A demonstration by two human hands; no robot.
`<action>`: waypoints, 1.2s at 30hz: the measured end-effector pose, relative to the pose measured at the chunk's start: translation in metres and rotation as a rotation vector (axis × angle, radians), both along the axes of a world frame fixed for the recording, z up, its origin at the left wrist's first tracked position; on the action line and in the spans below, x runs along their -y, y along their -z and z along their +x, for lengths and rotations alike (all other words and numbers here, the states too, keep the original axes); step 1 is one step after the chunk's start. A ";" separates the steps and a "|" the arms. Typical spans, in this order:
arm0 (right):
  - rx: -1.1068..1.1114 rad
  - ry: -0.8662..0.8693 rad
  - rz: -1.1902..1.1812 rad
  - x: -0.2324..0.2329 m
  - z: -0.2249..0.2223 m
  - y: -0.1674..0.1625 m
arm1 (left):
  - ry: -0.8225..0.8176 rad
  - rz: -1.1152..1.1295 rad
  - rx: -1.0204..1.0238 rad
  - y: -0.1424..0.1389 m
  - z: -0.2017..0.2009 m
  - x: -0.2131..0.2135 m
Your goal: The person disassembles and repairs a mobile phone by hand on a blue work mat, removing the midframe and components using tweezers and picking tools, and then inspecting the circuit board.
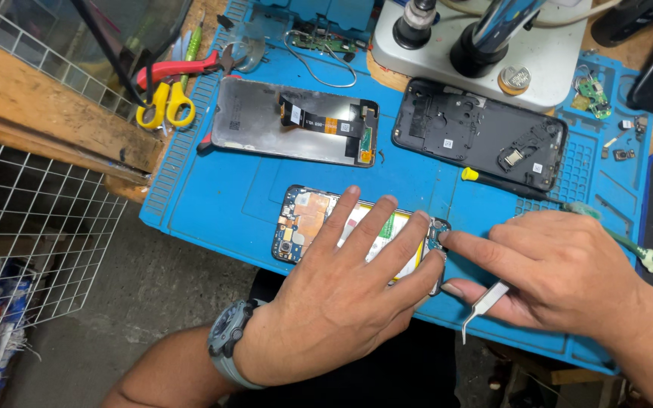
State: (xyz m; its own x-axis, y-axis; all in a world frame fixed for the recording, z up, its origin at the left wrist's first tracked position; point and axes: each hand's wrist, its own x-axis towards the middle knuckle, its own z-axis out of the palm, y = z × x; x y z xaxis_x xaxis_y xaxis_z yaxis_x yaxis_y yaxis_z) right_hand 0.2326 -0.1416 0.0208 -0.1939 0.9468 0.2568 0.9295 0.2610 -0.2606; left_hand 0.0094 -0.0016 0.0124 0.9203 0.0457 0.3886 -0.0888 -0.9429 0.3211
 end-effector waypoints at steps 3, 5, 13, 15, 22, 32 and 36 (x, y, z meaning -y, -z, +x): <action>0.001 -0.014 0.028 -0.001 0.000 0.000 | 0.002 -0.010 0.010 -0.001 -0.001 -0.002; 0.009 -0.007 0.015 0.001 0.001 0.001 | 0.003 -0.012 0.006 -0.001 -0.001 -0.002; 0.002 -0.026 0.051 0.002 0.002 0.005 | 0.000 -0.023 0.001 -0.001 -0.001 -0.002; 0.015 -0.016 0.024 0.002 0.002 0.005 | 0.000 -0.006 -0.006 -0.002 -0.001 -0.001; 0.030 -0.019 0.012 0.003 0.002 0.004 | 0.015 -0.060 0.007 -0.003 -0.002 -0.001; 0.027 -0.037 0.033 0.002 0.001 0.002 | 0.018 -0.065 -0.022 -0.007 -0.005 -0.004; 0.022 -0.016 -0.002 0.002 0.000 0.001 | 0.022 -0.064 -0.030 -0.008 -0.004 -0.005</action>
